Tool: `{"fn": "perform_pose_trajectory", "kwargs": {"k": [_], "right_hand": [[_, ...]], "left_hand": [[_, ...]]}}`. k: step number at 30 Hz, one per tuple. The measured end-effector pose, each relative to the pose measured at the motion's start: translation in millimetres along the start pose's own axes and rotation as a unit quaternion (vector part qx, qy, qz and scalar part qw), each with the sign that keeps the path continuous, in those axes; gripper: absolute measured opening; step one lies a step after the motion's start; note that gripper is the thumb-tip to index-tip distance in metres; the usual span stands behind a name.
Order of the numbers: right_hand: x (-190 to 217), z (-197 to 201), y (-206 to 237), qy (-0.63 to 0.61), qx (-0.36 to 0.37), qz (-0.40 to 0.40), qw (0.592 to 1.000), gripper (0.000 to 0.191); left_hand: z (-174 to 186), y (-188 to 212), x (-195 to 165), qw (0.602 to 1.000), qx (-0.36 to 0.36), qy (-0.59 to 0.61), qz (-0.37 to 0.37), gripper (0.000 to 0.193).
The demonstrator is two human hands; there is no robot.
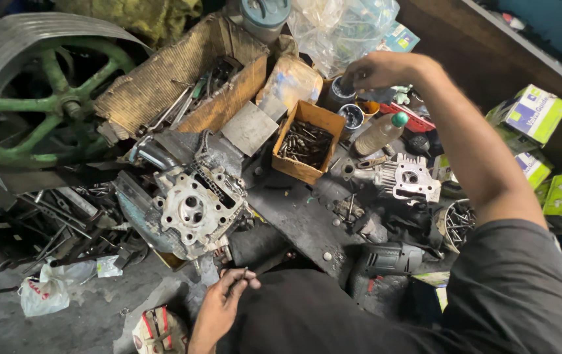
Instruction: The person works at a cluttered workbench on a small engine cylinder head and piston. They use a rotary tool on parts, wipe components with a cloth, sort small fasteners, and repeatedly press and fit a piston into the engine assembly by hand.
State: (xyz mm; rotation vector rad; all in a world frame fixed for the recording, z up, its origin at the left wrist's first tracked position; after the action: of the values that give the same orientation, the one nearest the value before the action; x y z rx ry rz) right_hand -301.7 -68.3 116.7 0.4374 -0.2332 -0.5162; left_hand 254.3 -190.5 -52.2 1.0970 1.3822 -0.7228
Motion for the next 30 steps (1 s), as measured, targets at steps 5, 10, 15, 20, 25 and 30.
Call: {"fn": "perform_pose_trajectory", "kwargs": {"k": [5, 10, 15, 20, 25, 30], "right_hand": [[55, -4, 96, -0.278, -0.140, 0.116, 0.943, 0.047], [165, -83, 154, -0.722, -0.126, 0.368, 0.573, 0.088], [269, -140, 159, -0.802, -0.023, 0.488, 0.344, 0.098], [325, -160, 164, -0.802, 0.007, 0.515, 0.303, 0.092], [328, -158, 175, -0.781, -0.065, 0.493, 0.377, 0.091], [270, -146, 159, -0.511, -0.402, 0.117, 0.751, 0.070]], "left_hand": [[13, 21, -25, 0.991, 0.018, -0.035, -0.129, 0.032], [31, 29, -79, 0.966, -0.013, -0.013, -0.257, 0.023], [24, 20, -149, 0.940, -0.057, 0.082, -0.328, 0.017], [-8, -1, -187, 0.890, 0.098, 0.287, -0.341, 0.012], [-13, -5, -195, 0.886, 0.136, 0.236, -0.375, 0.008], [-3, 1, -189, 0.894, 0.151, 0.217, -0.361, 0.010]]}}
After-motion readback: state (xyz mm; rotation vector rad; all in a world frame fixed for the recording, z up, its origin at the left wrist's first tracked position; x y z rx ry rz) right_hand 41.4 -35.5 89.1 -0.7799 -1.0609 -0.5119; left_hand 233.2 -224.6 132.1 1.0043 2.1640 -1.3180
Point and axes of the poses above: each hand's wrist, its own y-axis away from the middle knuckle, its own z-axis out of the back of the hand, x = y × z, the point moved 1 cm from there along -y, towards the middle knuckle, and after that the axes turned 14 degrees about y, right-handed, at the moved point
